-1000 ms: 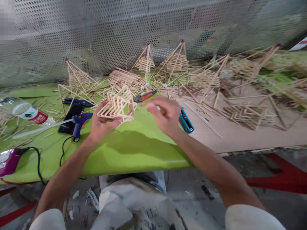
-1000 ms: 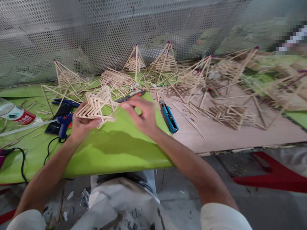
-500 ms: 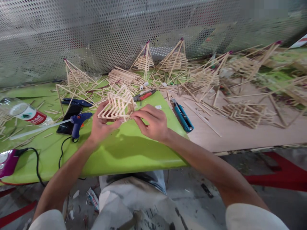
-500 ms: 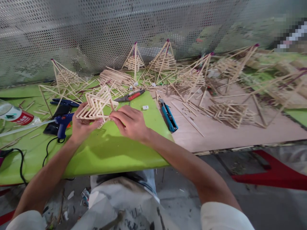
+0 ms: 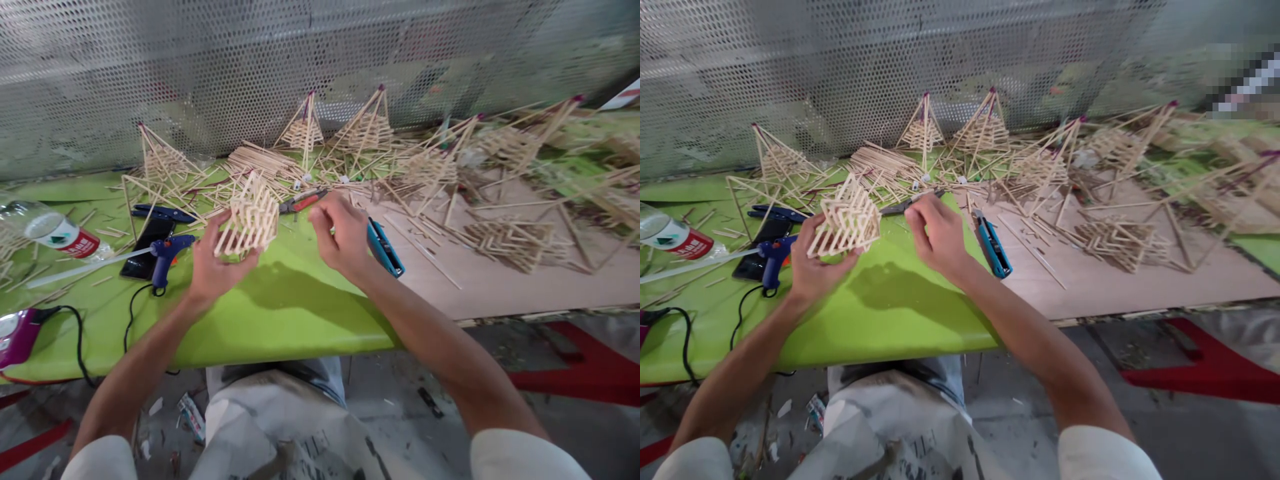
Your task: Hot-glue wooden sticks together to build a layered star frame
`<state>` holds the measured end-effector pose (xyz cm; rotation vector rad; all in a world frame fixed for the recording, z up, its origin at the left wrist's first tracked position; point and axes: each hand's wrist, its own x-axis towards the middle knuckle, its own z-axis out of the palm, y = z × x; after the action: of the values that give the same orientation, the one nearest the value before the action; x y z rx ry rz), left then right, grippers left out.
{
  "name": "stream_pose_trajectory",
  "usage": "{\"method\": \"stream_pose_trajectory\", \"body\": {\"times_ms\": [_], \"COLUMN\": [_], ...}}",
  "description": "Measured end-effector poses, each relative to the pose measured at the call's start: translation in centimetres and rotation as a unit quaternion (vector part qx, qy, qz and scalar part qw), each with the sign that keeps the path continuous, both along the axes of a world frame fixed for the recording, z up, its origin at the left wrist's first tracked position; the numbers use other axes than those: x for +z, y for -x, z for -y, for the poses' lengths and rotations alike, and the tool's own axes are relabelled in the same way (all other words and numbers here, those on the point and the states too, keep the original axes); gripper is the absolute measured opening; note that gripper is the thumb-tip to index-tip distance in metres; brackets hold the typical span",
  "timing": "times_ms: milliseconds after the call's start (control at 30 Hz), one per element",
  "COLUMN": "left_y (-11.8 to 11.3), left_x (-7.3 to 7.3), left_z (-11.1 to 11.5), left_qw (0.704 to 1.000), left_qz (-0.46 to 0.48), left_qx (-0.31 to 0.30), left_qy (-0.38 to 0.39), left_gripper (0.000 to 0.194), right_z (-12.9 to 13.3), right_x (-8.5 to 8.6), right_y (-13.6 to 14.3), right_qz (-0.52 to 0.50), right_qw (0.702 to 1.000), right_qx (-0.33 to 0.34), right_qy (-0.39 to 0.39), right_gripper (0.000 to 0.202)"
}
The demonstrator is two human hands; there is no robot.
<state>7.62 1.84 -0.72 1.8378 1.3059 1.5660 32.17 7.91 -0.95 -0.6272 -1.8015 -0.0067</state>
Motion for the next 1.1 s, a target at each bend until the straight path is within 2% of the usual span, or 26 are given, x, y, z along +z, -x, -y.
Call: {"method": "stream_pose_trajectory", "body": {"times_ms": [100, 167, 300, 433, 567, 633, 767, 833, 867, 967, 1000, 1033, 1100], "left_y": [-0.1, -0.2, -0.1, 0.0, 0.1, 0.2, 0.1, 0.0, 0.0, -0.2, -0.2, -0.2, -0.2], "left_x": [-0.5, -0.7, -0.7, -0.3, -0.1, 0.0, -0.1, -0.2, -0.3, -0.1, 0.1, 0.3, 0.6], "left_z": [0.2, 0.2, 0.0, 0.1, 0.4, 0.6, 0.8, 0.8, 0.7, 0.6, 0.5, 0.5, 0.4], "left_qw": [0.998, 0.996, 0.992, 0.99, 0.984, 0.982, 0.97, 0.946, 0.925, 0.84, 0.82, 0.808, 0.804], "left_qz": [-0.065, -0.078, -0.105, -0.119, -0.158, -0.175, -0.23, -0.294, -0.335, -0.437, -0.451, -0.458, -0.457], "left_qx": [0.021, 0.031, 0.067, 0.072, 0.073, 0.063, 0.041, 0.064, 0.08, 0.121, 0.129, 0.134, 0.138], "left_qy": [0.002, 0.011, -0.005, -0.006, -0.026, -0.042, -0.063, -0.118, -0.162, -0.298, -0.327, -0.345, -0.355], "left_gripper": [0.073, 0.071, 0.069, 0.063, 0.036, 0.028, 0.031, 0.036, 0.039, 0.051, 0.053, 0.055, 0.055], "right_z": [1.6, 2.5, 3.2, 3.4, 3.6, 3.6, 3.3, 3.2, 3.2, 3.0, 3.0, 2.9, 2.6], "right_x": [-0.1, -0.2, -0.2, 0.0, 0.3, 0.3, 0.0, -0.1, -0.2, -0.2, -0.2, -0.3, -0.4], "right_y": [1.4, 2.2, 3.1, 3.3, 3.5, 3.6, 3.8, 3.9, 3.9, 4.0, 4.1, 4.1, 4.1], "right_qz": [0.008, 0.011, 0.002, -0.028, -0.061, -0.076, -0.086, -0.08, -0.078, -0.077, -0.079, -0.082, -0.09], "right_qw": [0.999, 0.999, 0.998, 0.995, 0.983, 0.974, 0.958, 0.95, 0.946, 0.938, 0.936, 0.935, 0.933], "right_qx": [0.03, 0.046, 0.065, 0.071, 0.073, 0.078, 0.1, 0.113, 0.118, 0.129, 0.131, 0.132, 0.131], "right_qy": [-0.009, -0.01, 0.015, 0.071, 0.158, 0.196, 0.255, 0.28, 0.29, 0.312, 0.317, 0.32, 0.324], "right_gripper": [0.011, 0.004, 0.003, 0.006, 0.011, 0.011, 0.015, 0.016, 0.016, 0.017, 0.018, 0.019, 0.019]}}
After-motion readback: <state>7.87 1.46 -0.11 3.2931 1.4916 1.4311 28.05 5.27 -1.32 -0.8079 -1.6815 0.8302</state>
